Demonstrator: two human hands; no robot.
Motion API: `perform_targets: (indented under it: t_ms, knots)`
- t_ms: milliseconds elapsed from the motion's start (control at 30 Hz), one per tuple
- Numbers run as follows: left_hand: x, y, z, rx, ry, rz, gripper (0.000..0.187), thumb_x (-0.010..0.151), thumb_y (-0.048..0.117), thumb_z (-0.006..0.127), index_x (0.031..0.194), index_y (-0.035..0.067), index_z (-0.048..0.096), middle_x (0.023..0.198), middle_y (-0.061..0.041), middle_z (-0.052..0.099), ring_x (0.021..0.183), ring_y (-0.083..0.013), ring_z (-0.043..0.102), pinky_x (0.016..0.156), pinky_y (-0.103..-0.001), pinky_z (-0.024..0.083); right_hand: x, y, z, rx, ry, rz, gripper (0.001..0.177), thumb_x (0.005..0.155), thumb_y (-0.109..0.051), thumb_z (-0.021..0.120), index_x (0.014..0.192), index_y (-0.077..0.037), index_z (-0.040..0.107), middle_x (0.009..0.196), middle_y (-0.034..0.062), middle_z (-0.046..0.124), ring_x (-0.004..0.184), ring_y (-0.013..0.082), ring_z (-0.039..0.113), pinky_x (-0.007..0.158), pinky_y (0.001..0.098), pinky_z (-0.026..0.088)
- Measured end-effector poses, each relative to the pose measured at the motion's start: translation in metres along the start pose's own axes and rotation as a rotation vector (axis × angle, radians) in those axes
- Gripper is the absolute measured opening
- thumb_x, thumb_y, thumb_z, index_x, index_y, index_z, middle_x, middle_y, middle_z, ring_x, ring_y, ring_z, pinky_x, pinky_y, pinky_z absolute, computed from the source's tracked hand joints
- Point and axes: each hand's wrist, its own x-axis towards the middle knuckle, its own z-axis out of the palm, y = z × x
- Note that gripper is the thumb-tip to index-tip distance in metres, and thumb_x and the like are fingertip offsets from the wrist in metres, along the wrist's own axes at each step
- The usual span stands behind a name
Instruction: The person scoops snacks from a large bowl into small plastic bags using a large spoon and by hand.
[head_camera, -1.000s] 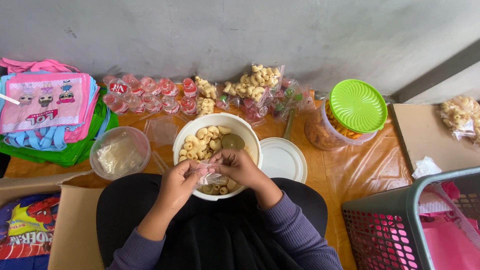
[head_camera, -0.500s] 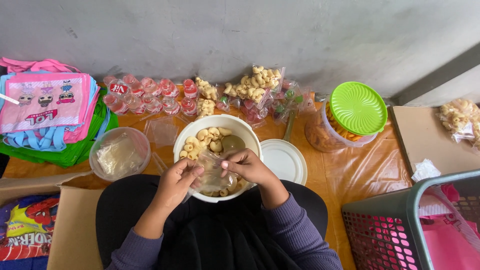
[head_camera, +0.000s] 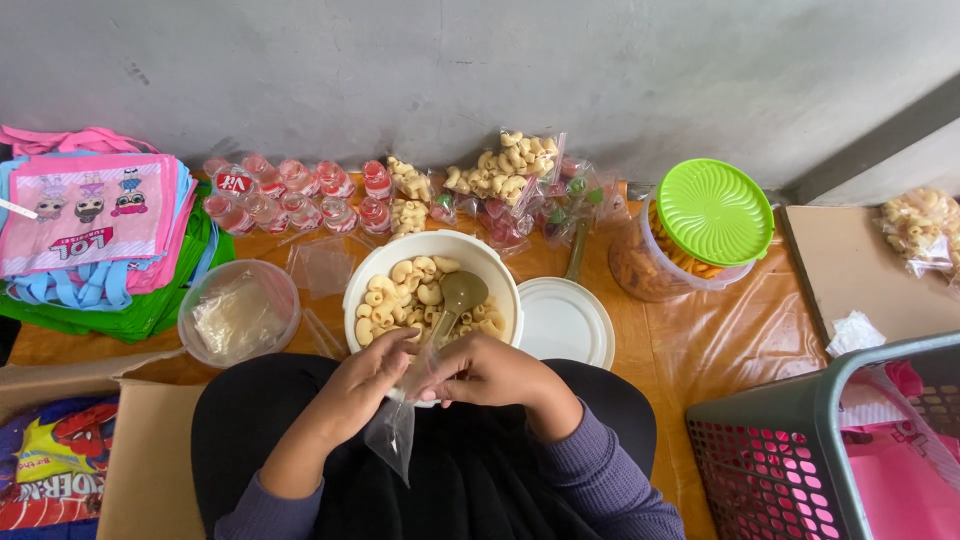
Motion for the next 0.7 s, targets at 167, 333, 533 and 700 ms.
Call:
perform_targets:
  t_ms: [167, 333, 533, 700]
  knots:
    - [-0.019, 0.012, 0.0, 0.081, -0.213, 0.139, 0.087, 0.081, 0.063, 0.059, 0.154, 0.019, 0.042, 0.152, -0.003, 0.058, 0.141, -0.0183, 0.054, 0.112, -0.035, 0.042, 0.005, -0.019, 0.01, 0.073, -0.096, 0.181, 0.02, 0.098, -0.016, 0.065, 0.116, -0.008, 0.071, 0.098, 0.0063, 0.076, 0.082, 0.0187, 0.075, 0.077, 0.0313, 0.061]
    - [-0.02, 0.008, 0.001, 0.214, -0.335, 0.13, 0.07, 0.088, 0.047, 0.067, 0.148, 0.016, 0.048, 0.145, -0.002, 0.063, 0.131, -0.0133, 0.062, 0.108, -0.03, 0.048, 0.007, -0.018, 0.037, -0.003, -0.259, 0.188, 0.022, 0.092, -0.034, 0.071, 0.091, -0.012, 0.066, 0.089, 0.0009, 0.073, 0.086, 0.0226, 0.071, 0.08, 0.0333, 0.052]
    - [-0.015, 0.003, -0.006, 0.487, -0.309, -0.099, 0.114, 0.056, 0.052, 0.094, 0.153, 0.025, 0.041, 0.15, 0.002, 0.056, 0.134, -0.0155, 0.057, 0.107, -0.03, 0.046, 0.005, -0.015, 0.037, -0.233, -0.468, 0.238, 0.047, 0.085, -0.054, 0.063, 0.107, -0.014, 0.075, 0.098, 0.003, 0.073, 0.089, 0.0263, 0.069, 0.072, 0.0352, 0.051]
    - [-0.015, -0.024, -0.031, 0.117, 0.016, 0.117, 0.071, 0.07, 0.021, 0.089, 0.136, 0.027, 0.062, 0.141, 0.003, 0.069, 0.123, -0.0154, 0.07, 0.104, -0.029, 0.049, 0.004, -0.003, -0.005, -0.126, 0.24, 0.026, 0.024, 0.097, -0.01, 0.068, 0.12, -0.007, 0.069, 0.114, 0.0129, 0.076, 0.103, 0.0256, 0.077, 0.094, 0.0381, 0.066]
